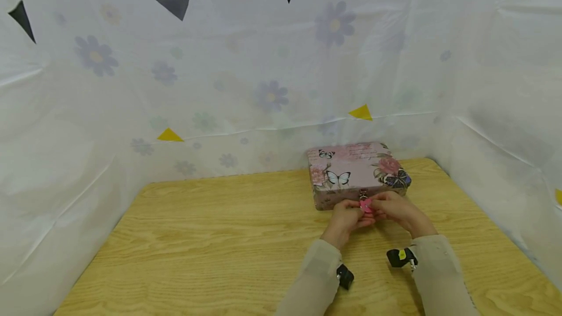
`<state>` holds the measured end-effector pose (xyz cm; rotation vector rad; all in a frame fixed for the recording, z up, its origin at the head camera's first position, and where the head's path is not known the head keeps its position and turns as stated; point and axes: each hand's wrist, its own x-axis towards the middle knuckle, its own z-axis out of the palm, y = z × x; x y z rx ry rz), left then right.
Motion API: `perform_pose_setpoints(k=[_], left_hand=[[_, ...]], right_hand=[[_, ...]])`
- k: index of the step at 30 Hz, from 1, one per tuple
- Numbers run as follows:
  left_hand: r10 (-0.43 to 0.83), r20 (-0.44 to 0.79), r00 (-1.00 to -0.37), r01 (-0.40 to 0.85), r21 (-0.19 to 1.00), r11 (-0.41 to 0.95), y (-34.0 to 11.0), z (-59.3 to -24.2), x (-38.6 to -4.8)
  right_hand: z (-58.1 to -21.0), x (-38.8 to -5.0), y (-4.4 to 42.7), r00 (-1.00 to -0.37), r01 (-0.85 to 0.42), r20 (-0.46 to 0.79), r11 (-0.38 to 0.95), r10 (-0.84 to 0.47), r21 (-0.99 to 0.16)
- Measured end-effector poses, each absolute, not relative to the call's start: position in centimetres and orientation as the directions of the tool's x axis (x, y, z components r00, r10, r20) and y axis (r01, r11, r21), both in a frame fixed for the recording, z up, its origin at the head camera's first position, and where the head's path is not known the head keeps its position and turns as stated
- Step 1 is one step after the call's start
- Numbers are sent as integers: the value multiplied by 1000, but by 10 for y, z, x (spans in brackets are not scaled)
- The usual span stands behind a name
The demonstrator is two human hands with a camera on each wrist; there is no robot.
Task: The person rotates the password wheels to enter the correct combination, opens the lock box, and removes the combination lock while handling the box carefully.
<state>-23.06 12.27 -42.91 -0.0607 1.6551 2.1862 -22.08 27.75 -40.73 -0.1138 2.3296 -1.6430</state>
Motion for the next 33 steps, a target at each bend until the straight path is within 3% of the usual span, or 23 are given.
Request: perform_pose_setpoints(k=[33], left_hand=[[288, -255, -923, -328, 913, -241, 123, -431, -232]], right_hand=[[-407, -220, 275, -966, 103, -176, 344, -188, -933]])
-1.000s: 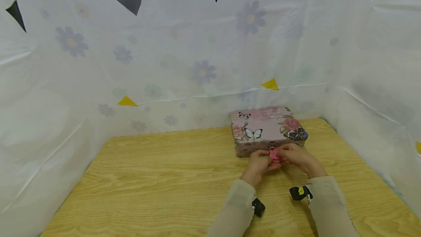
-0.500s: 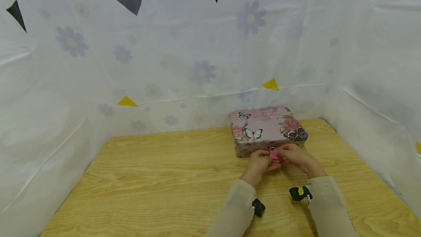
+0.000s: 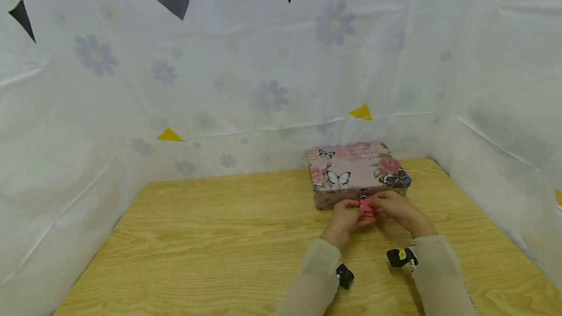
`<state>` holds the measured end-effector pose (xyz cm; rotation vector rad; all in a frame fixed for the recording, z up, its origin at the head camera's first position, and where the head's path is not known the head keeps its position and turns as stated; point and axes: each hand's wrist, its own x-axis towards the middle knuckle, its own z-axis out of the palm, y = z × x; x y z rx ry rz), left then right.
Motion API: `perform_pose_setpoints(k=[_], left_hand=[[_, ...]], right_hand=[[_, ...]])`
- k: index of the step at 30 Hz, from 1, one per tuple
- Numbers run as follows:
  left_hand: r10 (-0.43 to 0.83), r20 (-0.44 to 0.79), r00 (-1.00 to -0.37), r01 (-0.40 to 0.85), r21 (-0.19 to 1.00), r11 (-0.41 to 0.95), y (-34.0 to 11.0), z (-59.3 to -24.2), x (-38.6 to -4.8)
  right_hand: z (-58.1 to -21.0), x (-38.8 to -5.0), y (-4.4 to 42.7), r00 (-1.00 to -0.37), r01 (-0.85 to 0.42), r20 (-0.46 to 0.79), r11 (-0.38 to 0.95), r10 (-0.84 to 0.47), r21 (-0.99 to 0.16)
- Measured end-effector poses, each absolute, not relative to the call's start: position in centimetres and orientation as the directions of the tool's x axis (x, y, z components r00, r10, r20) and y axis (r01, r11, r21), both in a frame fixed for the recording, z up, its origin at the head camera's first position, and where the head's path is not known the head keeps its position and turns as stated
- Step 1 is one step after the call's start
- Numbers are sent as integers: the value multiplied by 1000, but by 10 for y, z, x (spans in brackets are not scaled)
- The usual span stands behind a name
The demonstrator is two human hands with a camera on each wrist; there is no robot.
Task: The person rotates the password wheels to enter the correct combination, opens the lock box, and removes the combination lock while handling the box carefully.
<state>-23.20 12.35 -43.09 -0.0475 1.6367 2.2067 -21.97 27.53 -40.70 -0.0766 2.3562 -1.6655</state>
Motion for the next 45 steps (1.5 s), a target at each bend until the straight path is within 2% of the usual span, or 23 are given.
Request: perform_pose_setpoints(k=[25, 39, 45], left_hand=[[290, -268, -919, -342, 907, -245, 124, -430, -232], [281, -270, -921, -341, 908, -244, 125, -430, -232], [282, -264, -922, -337, 907, -252, 124, -431, -232]], right_hand=[[-407, -221, 276, -957, 78, -170, 358, -234, -930], [-408, -221, 276, -963, 93, -185, 402, -195, -911], [-408, -221, 275, -963, 100, -184, 374, -198, -922]])
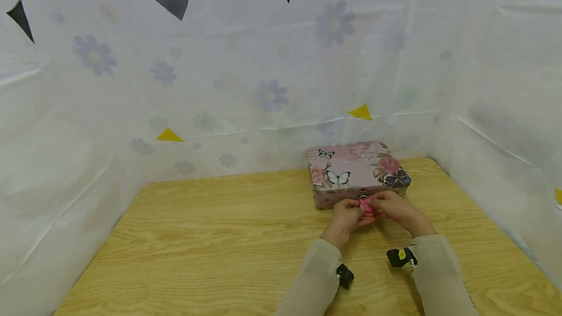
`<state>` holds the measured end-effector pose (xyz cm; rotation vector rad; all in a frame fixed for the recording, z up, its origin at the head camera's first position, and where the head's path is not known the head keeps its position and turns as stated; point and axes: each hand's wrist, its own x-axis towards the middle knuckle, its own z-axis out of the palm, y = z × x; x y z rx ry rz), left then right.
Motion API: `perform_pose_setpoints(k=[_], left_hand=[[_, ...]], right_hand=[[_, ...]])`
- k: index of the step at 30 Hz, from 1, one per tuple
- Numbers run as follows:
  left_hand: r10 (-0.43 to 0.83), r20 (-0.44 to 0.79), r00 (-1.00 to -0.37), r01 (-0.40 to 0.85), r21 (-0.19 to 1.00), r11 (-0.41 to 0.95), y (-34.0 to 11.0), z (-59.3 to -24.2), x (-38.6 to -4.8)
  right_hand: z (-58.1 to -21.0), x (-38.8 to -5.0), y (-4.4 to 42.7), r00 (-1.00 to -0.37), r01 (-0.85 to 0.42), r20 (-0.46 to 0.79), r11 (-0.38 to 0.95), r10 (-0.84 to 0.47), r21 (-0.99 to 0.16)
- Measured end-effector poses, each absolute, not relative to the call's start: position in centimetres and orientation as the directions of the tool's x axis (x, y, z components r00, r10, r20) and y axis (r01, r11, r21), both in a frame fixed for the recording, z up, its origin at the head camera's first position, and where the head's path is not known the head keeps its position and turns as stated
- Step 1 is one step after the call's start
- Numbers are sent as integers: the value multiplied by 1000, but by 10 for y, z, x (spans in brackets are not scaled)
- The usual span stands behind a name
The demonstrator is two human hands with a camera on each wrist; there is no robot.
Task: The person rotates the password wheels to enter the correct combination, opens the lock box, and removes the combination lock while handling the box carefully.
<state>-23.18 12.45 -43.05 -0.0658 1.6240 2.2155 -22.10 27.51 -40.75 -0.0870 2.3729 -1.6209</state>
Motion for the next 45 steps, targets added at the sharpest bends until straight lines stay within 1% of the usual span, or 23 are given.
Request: perform_pose_setpoints(k=[7, 20, 27, 36, 40, 45], left_hand=[[290, -259, -921, -334, 909, -250, 123, -430, -232], [287, -267, -920, -339, 909, -242, 124, -430, -232], [319, -244, -916, -328, 912, -247, 121, -430, -230], [287, -244, -927, -317, 916, -245, 125, -432, -232], [281, -261, -924, -325, 922, -211, 126, -429, -232], [278, -284, -918, -331, 933, -140, 126, -427, -232]], right_hand=[[-407, -222, 273, -959, 110, -187, 330, -212, -938], [-410, -223, 271, -958, 132, -204, 319, -204, -939], [-411, -225, 272, -952, 155, -218, 280, -212, -947], [-413, -225, 277, -964, 140, -198, 293, -178, -946], [-412, -224, 279, -966, 133, -190, 296, -173, -946], [-413, -225, 277, -965, 118, -173, 258, -199, -959]])
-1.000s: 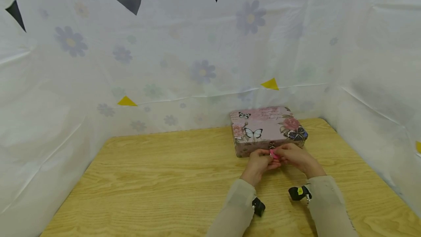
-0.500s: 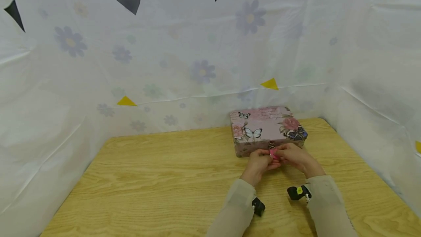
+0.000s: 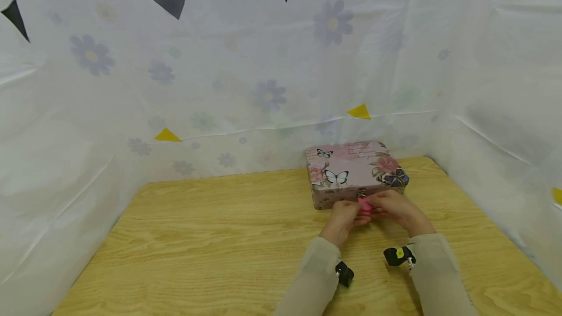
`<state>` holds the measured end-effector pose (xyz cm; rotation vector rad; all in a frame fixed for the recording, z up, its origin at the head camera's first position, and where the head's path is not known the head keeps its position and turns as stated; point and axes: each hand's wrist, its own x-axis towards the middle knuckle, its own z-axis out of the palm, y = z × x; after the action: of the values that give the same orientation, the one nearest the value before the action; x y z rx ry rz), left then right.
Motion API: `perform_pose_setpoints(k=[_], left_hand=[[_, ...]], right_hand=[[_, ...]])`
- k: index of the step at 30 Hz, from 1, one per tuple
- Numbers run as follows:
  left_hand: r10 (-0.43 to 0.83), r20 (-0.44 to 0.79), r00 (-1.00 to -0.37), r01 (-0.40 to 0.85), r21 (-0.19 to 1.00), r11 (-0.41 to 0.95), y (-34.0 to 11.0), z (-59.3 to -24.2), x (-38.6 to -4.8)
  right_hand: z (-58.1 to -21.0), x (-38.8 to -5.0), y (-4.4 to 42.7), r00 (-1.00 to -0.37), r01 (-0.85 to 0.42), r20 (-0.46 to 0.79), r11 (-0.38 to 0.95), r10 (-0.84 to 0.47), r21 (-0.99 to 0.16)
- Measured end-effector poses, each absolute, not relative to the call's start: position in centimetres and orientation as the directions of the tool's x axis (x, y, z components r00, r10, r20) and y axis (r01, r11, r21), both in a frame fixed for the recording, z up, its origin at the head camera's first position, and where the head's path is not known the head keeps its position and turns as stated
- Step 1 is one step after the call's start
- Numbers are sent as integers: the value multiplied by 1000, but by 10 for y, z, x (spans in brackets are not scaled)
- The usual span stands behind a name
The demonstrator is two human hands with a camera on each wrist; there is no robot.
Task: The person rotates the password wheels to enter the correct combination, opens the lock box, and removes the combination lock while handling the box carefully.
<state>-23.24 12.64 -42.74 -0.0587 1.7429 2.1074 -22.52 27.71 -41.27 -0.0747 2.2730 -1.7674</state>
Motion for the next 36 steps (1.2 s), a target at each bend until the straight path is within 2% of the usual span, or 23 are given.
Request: perform_pose_setpoints(k=[6, 21, 30, 36], left_hand=[[286, -303, -909, -344, 933, -103, 130, -427, -233], [291, -309, -905, -358, 924, -134, 131, -429, -234], [293, -322, -900, -349, 936, -43, 130, -430, -234], [293, -299, -908, -330, 942, -62, 130, -432, -235]], right_hand=[[-413, -226, 279, -963, 122, -168, 212, -212, -970], [-409, -222, 277, -963, 116, -168, 236, -211, -965], [-408, -221, 276, -963, 112, -163, 230, -214, -967], [-407, -221, 276, -961, 108, -163, 237, -225, -965]])
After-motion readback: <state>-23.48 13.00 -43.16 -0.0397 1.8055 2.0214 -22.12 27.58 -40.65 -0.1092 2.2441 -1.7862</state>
